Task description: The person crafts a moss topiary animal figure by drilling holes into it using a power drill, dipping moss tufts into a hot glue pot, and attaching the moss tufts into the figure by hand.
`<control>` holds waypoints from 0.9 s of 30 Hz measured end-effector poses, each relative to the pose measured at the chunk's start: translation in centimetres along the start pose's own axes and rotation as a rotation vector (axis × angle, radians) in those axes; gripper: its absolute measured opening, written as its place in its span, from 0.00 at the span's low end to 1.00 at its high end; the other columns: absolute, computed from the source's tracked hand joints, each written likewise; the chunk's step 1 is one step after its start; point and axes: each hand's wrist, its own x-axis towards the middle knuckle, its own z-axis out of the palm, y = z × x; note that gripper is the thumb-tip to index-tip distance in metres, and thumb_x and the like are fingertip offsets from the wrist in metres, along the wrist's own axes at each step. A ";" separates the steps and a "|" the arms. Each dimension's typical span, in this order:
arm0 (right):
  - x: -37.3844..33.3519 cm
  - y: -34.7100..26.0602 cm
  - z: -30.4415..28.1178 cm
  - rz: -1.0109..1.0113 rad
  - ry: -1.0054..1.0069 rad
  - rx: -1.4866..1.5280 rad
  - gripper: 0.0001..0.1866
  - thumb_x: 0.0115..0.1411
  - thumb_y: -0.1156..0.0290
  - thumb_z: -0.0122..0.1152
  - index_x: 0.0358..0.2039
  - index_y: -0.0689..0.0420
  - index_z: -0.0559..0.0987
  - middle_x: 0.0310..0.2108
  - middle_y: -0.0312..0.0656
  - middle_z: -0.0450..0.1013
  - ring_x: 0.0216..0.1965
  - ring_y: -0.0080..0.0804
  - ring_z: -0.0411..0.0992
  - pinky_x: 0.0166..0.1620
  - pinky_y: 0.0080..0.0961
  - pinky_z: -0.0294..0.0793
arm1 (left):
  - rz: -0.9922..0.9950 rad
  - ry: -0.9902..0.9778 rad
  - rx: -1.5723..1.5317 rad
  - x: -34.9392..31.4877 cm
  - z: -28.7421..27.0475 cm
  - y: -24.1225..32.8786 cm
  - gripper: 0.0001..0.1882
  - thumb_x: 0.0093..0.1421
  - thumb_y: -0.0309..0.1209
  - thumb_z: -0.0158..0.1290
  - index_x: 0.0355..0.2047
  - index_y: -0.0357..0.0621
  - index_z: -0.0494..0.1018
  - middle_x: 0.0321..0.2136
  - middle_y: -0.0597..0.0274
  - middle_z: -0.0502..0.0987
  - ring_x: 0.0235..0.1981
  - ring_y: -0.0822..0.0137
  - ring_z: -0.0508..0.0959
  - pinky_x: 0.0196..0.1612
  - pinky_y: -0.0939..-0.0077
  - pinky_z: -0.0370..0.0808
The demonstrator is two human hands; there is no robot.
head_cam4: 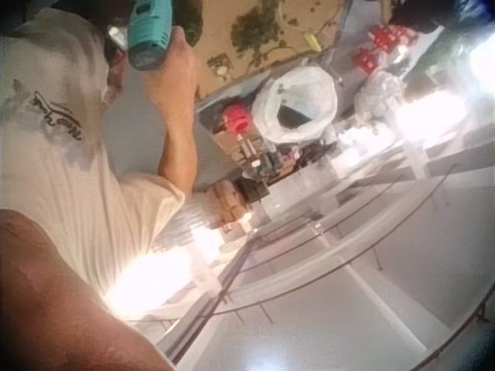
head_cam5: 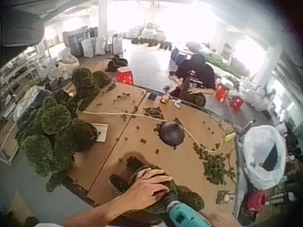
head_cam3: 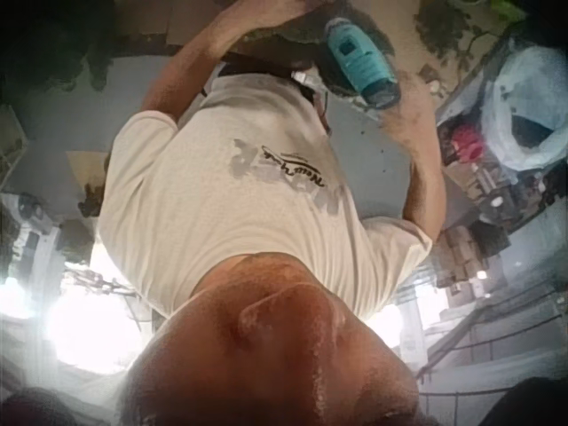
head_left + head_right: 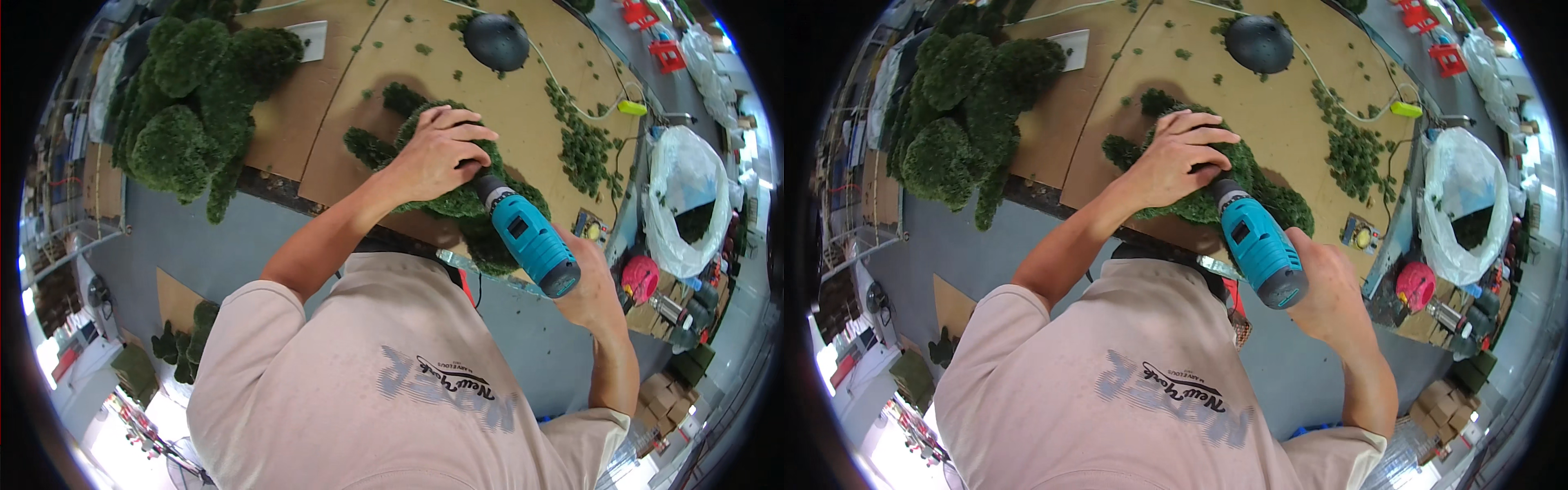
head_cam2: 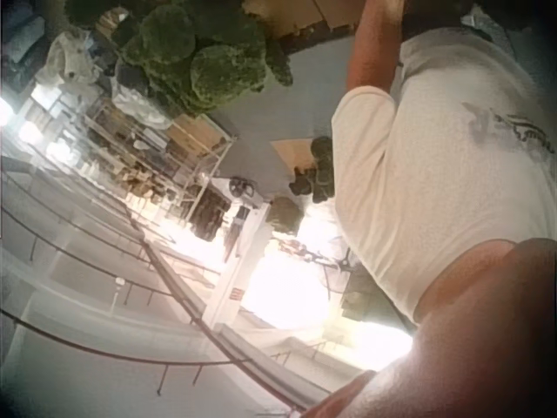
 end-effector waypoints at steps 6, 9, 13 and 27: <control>0.6 -1.3 -0.5 0.026 -0.024 -0.051 0.17 0.48 0.74 0.67 0.41 0.59 0.77 0.30 0.59 0.76 0.38 0.64 0.74 0.41 0.50 0.71 | 0.003 -0.002 -0.026 0.0 -0.1 -0.2 0.08 0.54 0.27 0.66 0.35 0.52 0.85 0.56 0.73 0.79 0.66 0.59 0.69 0.68 0.50 0.58; 0.3 -2.0 -0.4 0.039 -0.029 -0.070 0.17 0.49 0.74 0.68 0.41 0.60 0.77 0.30 0.60 0.76 0.39 0.65 0.75 0.41 0.50 0.72 | 0.006 -0.013 -0.030 0.1 -0.1 -0.2 0.09 0.54 0.26 0.66 0.36 0.53 0.85 0.56 0.73 0.80 0.66 0.58 0.69 0.68 0.50 0.58; 0.3 -2.1 0.0 0.050 -0.039 -0.136 0.18 0.50 0.73 0.68 0.42 0.60 0.77 0.31 0.59 0.78 0.39 0.62 0.76 0.42 0.50 0.74 | 0.012 -0.020 -0.028 0.0 0.1 -0.6 0.10 0.53 0.25 0.66 0.36 0.53 0.85 0.56 0.73 0.80 0.66 0.58 0.69 0.68 0.50 0.57; -0.3 0.9 2.0 0.121 0.057 0.163 0.18 0.52 0.74 0.73 0.45 0.59 0.80 0.32 0.55 0.79 0.37 0.60 0.77 0.41 0.44 0.76 | 0.000 -0.085 -0.023 0.3 -0.3 0.2 0.07 0.58 0.29 0.62 0.37 0.52 0.85 0.59 0.72 0.79 0.68 0.59 0.67 0.69 0.52 0.55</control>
